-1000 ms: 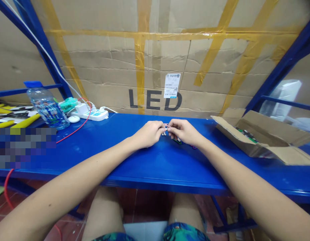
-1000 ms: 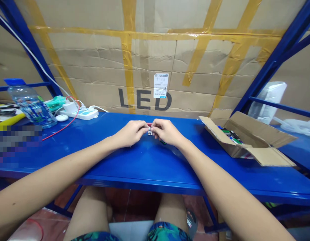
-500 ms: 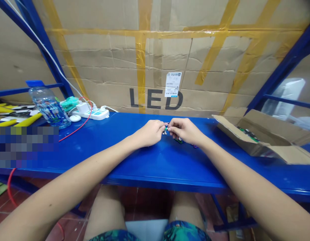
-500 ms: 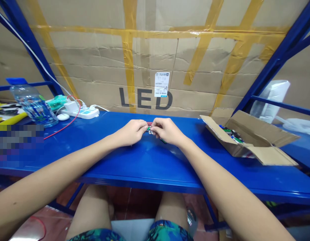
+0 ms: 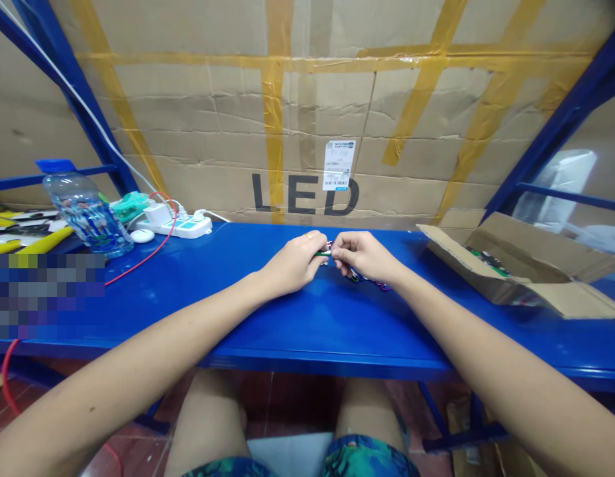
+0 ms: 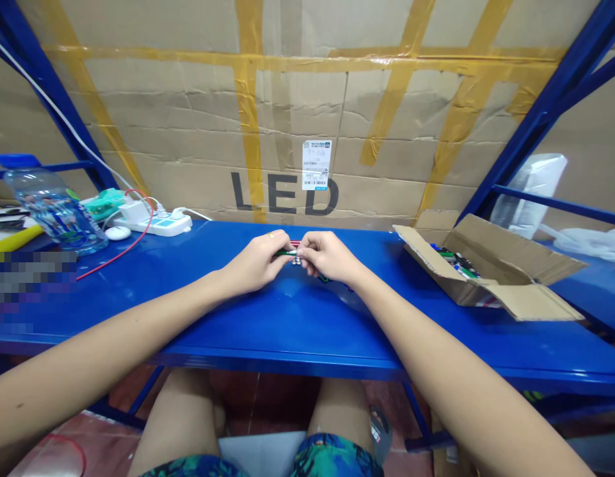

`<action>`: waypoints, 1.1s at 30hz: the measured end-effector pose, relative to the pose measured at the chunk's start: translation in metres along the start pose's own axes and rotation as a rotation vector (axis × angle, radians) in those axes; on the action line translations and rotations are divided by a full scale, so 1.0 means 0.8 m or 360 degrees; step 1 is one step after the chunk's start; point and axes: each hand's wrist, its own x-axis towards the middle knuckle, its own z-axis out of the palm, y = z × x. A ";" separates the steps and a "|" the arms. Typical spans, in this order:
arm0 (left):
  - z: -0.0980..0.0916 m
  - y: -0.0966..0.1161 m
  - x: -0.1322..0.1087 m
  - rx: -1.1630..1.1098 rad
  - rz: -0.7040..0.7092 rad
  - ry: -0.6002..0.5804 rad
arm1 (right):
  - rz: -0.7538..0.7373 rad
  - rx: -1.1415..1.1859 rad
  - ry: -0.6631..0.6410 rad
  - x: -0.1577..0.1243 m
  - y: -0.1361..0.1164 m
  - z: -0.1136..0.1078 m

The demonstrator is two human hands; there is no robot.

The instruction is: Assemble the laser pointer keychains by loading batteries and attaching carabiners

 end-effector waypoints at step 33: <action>0.001 0.010 0.004 0.0172 -0.0226 -0.0198 | -0.0115 -0.0183 0.0082 0.000 0.001 0.000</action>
